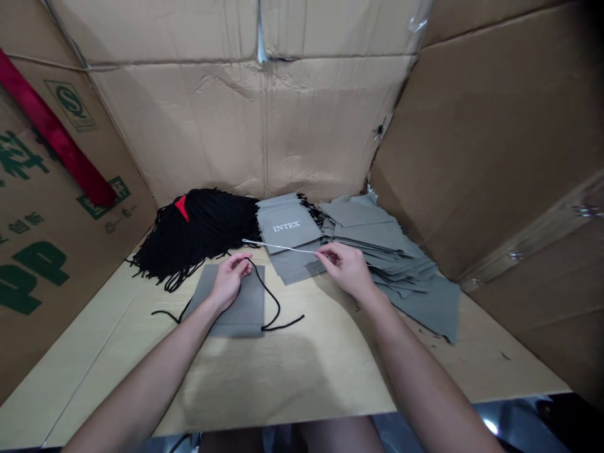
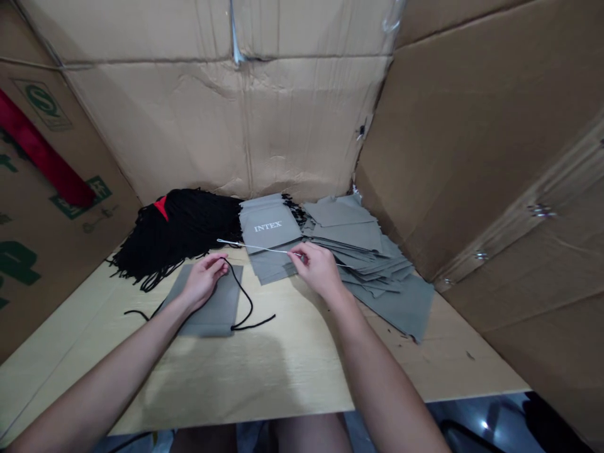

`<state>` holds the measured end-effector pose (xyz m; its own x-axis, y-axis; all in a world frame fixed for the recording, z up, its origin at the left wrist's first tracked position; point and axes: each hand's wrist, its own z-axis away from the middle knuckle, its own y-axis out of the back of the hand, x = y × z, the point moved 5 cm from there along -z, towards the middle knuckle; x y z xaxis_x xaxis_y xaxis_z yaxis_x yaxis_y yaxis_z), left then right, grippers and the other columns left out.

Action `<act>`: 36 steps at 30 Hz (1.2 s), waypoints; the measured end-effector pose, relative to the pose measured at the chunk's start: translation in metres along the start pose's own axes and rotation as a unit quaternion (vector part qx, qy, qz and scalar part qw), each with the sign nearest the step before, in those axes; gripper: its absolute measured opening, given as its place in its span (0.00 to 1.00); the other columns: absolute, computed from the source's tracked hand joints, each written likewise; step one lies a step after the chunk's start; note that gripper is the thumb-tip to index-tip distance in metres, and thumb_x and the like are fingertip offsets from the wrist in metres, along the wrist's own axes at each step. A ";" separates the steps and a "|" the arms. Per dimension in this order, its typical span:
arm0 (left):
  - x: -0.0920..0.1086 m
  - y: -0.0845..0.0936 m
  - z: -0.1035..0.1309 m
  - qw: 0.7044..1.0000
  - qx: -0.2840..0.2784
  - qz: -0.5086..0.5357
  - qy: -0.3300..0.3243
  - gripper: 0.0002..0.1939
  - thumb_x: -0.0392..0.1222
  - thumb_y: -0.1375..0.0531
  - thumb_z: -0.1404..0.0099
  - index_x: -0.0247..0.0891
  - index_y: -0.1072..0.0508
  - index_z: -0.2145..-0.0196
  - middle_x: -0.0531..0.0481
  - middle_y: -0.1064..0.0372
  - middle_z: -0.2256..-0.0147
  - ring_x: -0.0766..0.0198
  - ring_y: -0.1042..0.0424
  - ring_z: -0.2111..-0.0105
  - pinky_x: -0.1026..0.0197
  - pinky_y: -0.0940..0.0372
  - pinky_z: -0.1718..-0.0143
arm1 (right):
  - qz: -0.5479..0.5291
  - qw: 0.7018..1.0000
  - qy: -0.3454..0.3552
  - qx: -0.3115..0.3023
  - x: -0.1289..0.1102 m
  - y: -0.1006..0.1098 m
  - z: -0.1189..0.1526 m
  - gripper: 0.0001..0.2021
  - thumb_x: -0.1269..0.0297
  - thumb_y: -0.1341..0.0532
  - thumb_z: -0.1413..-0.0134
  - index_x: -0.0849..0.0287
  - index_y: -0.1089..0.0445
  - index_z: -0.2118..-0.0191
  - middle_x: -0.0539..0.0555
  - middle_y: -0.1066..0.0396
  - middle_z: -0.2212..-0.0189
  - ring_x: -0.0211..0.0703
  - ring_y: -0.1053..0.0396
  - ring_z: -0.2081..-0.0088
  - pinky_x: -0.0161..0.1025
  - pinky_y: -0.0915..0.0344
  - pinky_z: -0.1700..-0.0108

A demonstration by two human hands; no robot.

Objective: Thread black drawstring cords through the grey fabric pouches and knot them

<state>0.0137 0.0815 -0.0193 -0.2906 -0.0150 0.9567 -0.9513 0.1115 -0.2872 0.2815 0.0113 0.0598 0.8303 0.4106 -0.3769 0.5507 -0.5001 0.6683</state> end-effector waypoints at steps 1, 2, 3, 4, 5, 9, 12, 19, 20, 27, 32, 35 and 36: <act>0.000 0.002 0.001 1.000 0.000 0.012 0.007 0.15 0.44 0.32 0.50 0.35 0.24 0.64 0.51 0.29 0.70 0.69 0.31 0.70 0.65 0.36 0.64 | -0.002 1.000 0.008 -0.009 -0.002 -0.003 0.000 0.08 0.63 0.40 0.42 0.58 0.27 0.68 0.52 0.28 0.75 0.39 0.35 0.74 0.35 0.41 0.70; 0.001 0.004 0.001 1.000 -0.002 0.020 0.010 0.16 0.44 0.31 0.50 0.35 0.24 0.64 0.50 0.28 0.67 0.68 0.31 0.68 0.65 0.36 0.64 | -0.003 1.000 0.013 -0.016 -0.004 -0.005 0.001 0.07 0.63 0.40 0.42 0.59 0.27 0.68 0.52 0.28 0.75 0.38 0.35 0.75 0.35 0.41 0.70; 0.001 0.004 0.001 1.000 -0.005 0.025 0.010 0.16 0.45 0.31 0.51 0.35 0.24 0.65 0.49 0.27 0.65 0.68 0.30 0.66 0.65 0.36 0.64 | -0.003 1.000 0.016 -0.021 -0.005 -0.007 0.002 0.07 0.63 0.40 0.42 0.59 0.27 0.68 0.52 0.28 0.75 0.38 0.35 0.75 0.35 0.41 0.70; 0.002 0.004 0.002 1.000 -0.007 0.029 0.009 0.16 0.46 0.30 0.51 0.35 0.23 0.65 0.48 0.26 0.63 0.67 0.30 0.65 0.65 0.35 0.64 | -0.004 1.000 0.017 -0.023 -0.006 -0.008 0.002 0.08 0.63 0.40 0.42 0.59 0.27 0.68 0.52 0.28 0.75 0.38 0.35 0.75 0.35 0.41 0.70; 0.003 0.003 0.002 0.999 -0.007 0.033 0.006 0.17 0.46 0.30 0.51 0.35 0.23 0.65 0.48 0.26 0.64 0.67 0.29 0.65 0.66 0.36 0.64 | -0.004 1.000 0.018 -0.024 -0.006 -0.009 0.002 0.08 0.63 0.40 0.42 0.59 0.27 0.68 0.52 0.28 0.75 0.38 0.35 0.75 0.35 0.41 0.70; 0.004 0.007 0.003 1.000 0.018 0.022 -0.009 0.18 0.46 0.30 0.51 0.35 0.22 0.63 0.49 0.24 0.69 0.67 0.29 0.68 0.66 0.37 0.66 | -0.015 1.000 0.016 -0.018 -0.005 -0.008 0.003 0.08 0.62 0.40 0.42 0.59 0.26 0.69 0.52 0.27 0.74 0.38 0.34 0.75 0.35 0.40 0.71; 0.005 0.012 0.003 0.999 0.048 0.005 -0.022 0.19 0.47 0.29 0.52 0.36 0.22 0.62 0.47 0.23 0.67 0.64 0.26 0.65 0.64 0.36 0.64 | -0.015 1.000 0.018 -0.020 -0.005 -0.007 0.002 0.08 0.62 0.39 0.43 0.59 0.26 0.69 0.52 0.27 0.75 0.38 0.34 0.75 0.34 0.40 0.72; 0.005 0.014 0.001 0.997 0.070 0.016 -0.039 0.17 0.45 0.29 0.53 0.37 0.26 0.66 0.47 0.22 0.68 0.60 0.24 0.63 0.61 0.35 0.61 | -0.007 0.999 0.026 -0.035 -0.006 -0.009 0.002 0.09 0.61 0.38 0.43 0.59 0.25 0.70 0.51 0.28 0.76 0.36 0.37 0.77 0.34 0.41 0.73; 0.006 0.014 0.001 0.997 0.070 0.017 -0.042 0.16 0.44 0.29 0.53 0.37 0.26 0.67 0.47 0.22 0.68 0.60 0.24 0.63 0.62 0.35 0.62 | -0.007 0.999 0.026 -0.038 -0.006 -0.009 0.002 0.09 0.61 0.38 0.43 0.59 0.25 0.70 0.51 0.28 0.76 0.36 0.37 0.77 0.34 0.41 0.72; 0.007 0.015 0.002 0.996 0.074 0.024 -0.046 0.15 0.44 0.30 0.53 0.36 0.26 0.68 0.48 0.23 0.69 0.64 0.26 0.65 0.66 0.38 0.67 | -0.001 0.999 0.037 -0.038 -0.010 -0.006 0.002 0.09 0.61 0.39 0.43 0.59 0.26 0.71 0.51 0.28 0.77 0.36 0.36 0.77 0.34 0.41 0.73; 0.005 0.017 0.001 0.996 0.071 0.019 -0.051 0.15 0.45 0.30 0.52 0.38 0.26 0.68 0.48 0.23 0.69 0.62 0.26 0.65 0.65 0.38 0.67 | -0.002 0.998 0.034 -0.045 -0.008 -0.008 0.001 0.09 0.61 0.39 0.43 0.59 0.26 0.71 0.52 0.28 0.77 0.37 0.36 0.77 0.34 0.41 0.73; 0.004 0.018 0.000 0.996 0.073 0.014 -0.054 0.15 0.46 0.30 0.52 0.38 0.26 0.67 0.48 0.23 0.68 0.60 0.25 0.63 0.63 0.36 0.64 | 0.000 0.998 0.037 -0.050 -0.006 -0.009 0.002 0.10 0.61 0.39 0.43 0.59 0.25 0.71 0.51 0.28 0.78 0.37 0.36 0.77 0.35 0.41 0.73; 0.004 0.018 0.000 0.996 0.071 0.010 -0.057 0.16 0.46 0.30 0.51 0.38 0.26 0.66 0.48 0.23 0.68 0.60 0.25 0.63 0.62 0.36 0.63 | 0.003 0.998 0.038 -0.051 -0.006 -0.009 0.002 0.10 0.61 0.39 0.44 0.59 0.25 0.71 0.51 0.28 0.78 0.37 0.36 0.78 0.35 0.42 0.73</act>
<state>-0.0049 0.0835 -0.0207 -0.3122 -0.1287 0.9413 -0.9476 -0.0289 -0.3183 0.2719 0.0124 0.0545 0.8220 0.4666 -0.3264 0.5317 -0.4237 0.7333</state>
